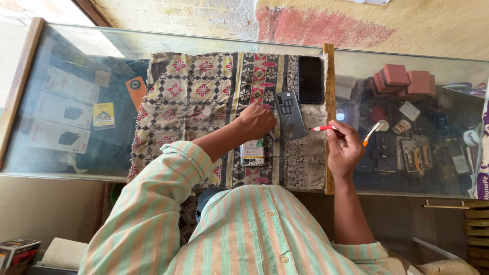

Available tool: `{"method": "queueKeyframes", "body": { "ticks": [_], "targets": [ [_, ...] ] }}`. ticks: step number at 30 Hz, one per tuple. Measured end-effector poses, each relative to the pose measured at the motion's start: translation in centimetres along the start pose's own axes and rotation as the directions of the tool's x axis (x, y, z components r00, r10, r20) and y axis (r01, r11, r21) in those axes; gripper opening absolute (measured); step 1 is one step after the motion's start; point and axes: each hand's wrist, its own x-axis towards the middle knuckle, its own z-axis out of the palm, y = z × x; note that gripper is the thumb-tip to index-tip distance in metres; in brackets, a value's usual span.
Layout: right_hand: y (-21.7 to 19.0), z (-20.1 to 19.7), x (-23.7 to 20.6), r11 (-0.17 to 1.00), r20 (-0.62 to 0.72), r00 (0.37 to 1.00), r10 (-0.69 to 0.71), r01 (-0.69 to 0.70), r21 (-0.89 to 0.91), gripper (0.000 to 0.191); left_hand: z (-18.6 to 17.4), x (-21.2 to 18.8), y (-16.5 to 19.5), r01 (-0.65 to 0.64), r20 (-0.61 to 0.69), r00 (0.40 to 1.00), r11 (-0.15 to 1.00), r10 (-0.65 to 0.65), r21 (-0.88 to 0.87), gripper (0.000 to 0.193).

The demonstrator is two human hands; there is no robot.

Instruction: The person removes the back cover of a smartphone, then uses a screwdriver to loosen and remove several screws from the internal frame. The person continues to unscrew components while holding the phone steady on a patterned cloth.

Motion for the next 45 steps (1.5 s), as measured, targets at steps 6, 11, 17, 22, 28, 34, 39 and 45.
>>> {"method": "queueKeyframes", "body": {
  "ticks": [6,11,17,22,28,34,39,45],
  "targets": [
    [0.9,-2.0,-0.6,0.999,-0.043,0.998,0.036,-0.036,0.006,0.026,-0.6,1.0,0.0,0.000,0.086,0.996,0.998,-0.006,0.064,0.022],
    [0.9,-2.9,-0.6,0.998,-0.061,0.997,0.054,-0.053,0.016,0.026,-2.3,2.0,-1.0,0.078,0.000,0.997,0.979,-0.079,-0.189,0.011],
    [0.8,-2.9,0.0,0.999,-0.067,0.997,0.029,-0.028,0.020,0.026,-3.2,3.5,-0.5,-0.034,-0.279,0.958,0.943,-0.064,-0.332,0.007],
    [0.5,-2.9,0.2,1.000,-0.058,0.998,0.008,-0.009,-0.011,0.024,-2.4,3.3,-0.1,-0.072,-0.374,0.923,0.911,-0.094,-0.406,0.013],
    [0.5,-2.4,1.0,1.000,-0.024,1.000,0.015,-0.014,0.025,0.025,-2.4,2.6,-0.6,-0.141,-0.474,0.877,0.902,-0.077,-0.408,0.015],
    [0.3,-0.9,2.6,0.995,-0.031,0.998,-0.058,0.060,0.084,0.033,-2.1,2.1,-0.7,-0.049,-0.368,0.913,0.848,-0.176,-0.527,0.029],
    [0.6,2.3,4.0,0.989,0.062,0.991,-0.119,0.113,0.094,0.027,-0.6,-1.9,-2.3,-0.040,-0.474,0.812,0.779,-0.339,-0.626,0.015],
    [1.7,7.6,4.3,0.989,0.228,0.965,-0.129,0.108,0.100,0.024,2.2,-8.8,-0.8,0.193,-0.414,0.698,0.710,-0.584,-0.678,0.039]
  ]
}}
